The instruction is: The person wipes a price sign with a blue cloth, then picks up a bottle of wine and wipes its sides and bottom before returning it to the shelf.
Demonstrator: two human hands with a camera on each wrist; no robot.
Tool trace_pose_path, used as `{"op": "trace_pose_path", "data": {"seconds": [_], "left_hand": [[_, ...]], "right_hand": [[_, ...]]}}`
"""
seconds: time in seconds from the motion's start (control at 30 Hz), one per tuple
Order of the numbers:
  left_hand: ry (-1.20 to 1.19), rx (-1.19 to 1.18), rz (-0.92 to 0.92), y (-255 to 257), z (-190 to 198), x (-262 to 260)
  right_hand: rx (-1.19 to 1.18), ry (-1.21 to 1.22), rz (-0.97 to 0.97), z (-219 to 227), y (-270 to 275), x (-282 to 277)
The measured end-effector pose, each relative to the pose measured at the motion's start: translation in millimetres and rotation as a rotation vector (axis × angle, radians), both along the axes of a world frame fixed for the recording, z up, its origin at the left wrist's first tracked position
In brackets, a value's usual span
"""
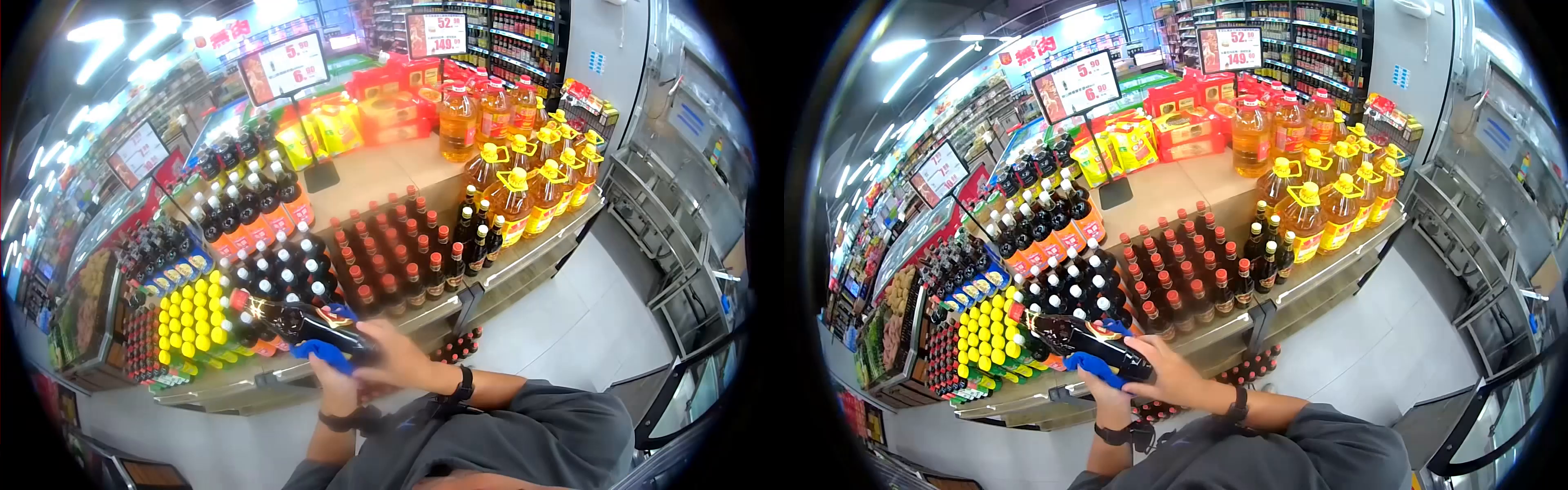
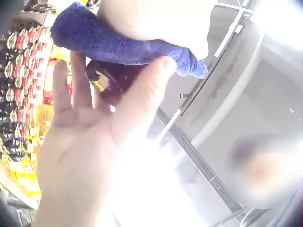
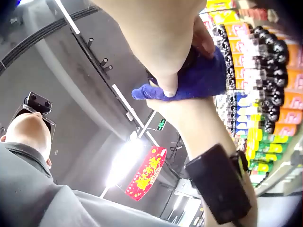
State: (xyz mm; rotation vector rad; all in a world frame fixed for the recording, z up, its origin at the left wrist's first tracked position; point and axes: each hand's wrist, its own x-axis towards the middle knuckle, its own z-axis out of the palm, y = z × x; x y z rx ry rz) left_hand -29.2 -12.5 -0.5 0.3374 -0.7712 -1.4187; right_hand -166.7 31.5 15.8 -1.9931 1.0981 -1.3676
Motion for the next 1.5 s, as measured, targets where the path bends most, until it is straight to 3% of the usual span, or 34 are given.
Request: {"op": "trace_pose_path", "data": {"seconds": [0.07,0.2,0.3,0.37,0.47,0.53,0.57,0.6,0.7,0.73,0.77,0.83,0.93,1.03,1.1,1.17,1.3,1.33,1.4,1.43,1.5], "left_hand": [[0.025,0.046,0.061,-2,-4,1],[0.215,-0.253,-0.128,-30,16,17],[0.190,-0.202,0.032,-35,27,34],[0.053,-0.319,-0.058,-31,37,31],[0.037,-0.229,-0.095,-13,46,22],[0.045,-0.240,-0.173,-10,41,25],[0.081,-0.119,-0.226,-15,27,32],[0.079,-0.140,-0.253,-16,27,34],[0.176,-0.062,-0.254,-9,41,28],[0.035,-0.175,-0.170,-3,51,26],[-0.108,-0.287,-0.086,2,56,25],[-0.133,-0.241,-0.154,-3,49,35],[-0.024,-0.273,-0.143,-2,46,29],[-0.023,-0.286,-0.053,2,49,29],[0.028,-0.071,0.037,4,52,23],[-0.036,-0.058,0.035,2,54,23],[0.035,-0.248,-0.127,-11,66,26],[0.016,-0.227,-0.113,-11,68,26],[0.005,-0.268,-0.164,-24,68,36],[0.029,-0.280,-0.164,-27,71,38],[0.110,-0.276,-0.210,-31,73,46]], "right_hand": [[-0.024,0.003,-0.054,2,-1,-1],[-0.232,0.053,-0.088,-2,0,-6],[-0.283,0.106,-0.111,-11,4,-12],[-0.249,0.098,-0.114,-12,8,-13],[-0.209,0.039,-0.012,-8,4,-19],[-0.081,-0.104,0.115,-15,3,-24],[-0.012,-0.174,0.177,-20,5,-24],[0.178,-0.472,0.312,-24,6,-17],[1.121,-0.917,0.739,-18,9,-37],[1.286,-0.859,0.786,-26,4,-34],[1.280,-0.859,0.896,-27,0,-38],[1.314,-0.913,0.895,-29,-1,-37],[1.066,-0.907,0.735,-18,2,-40],[-0.081,-0.125,0.168,-10,-4,-39],[-0.166,0.169,0.026,-7,0,-41],[0.008,0.212,0.042,-7,3,-44],[0.098,-0.244,0.263,-44,-7,-39],[0.483,-0.472,0.391,-45,0,-38],[0.990,-0.808,0.622,-40,5,-34],[1.012,-0.834,0.725,-3,4,-30],[1.230,-0.914,0.823,-17,-4,-32]]}}
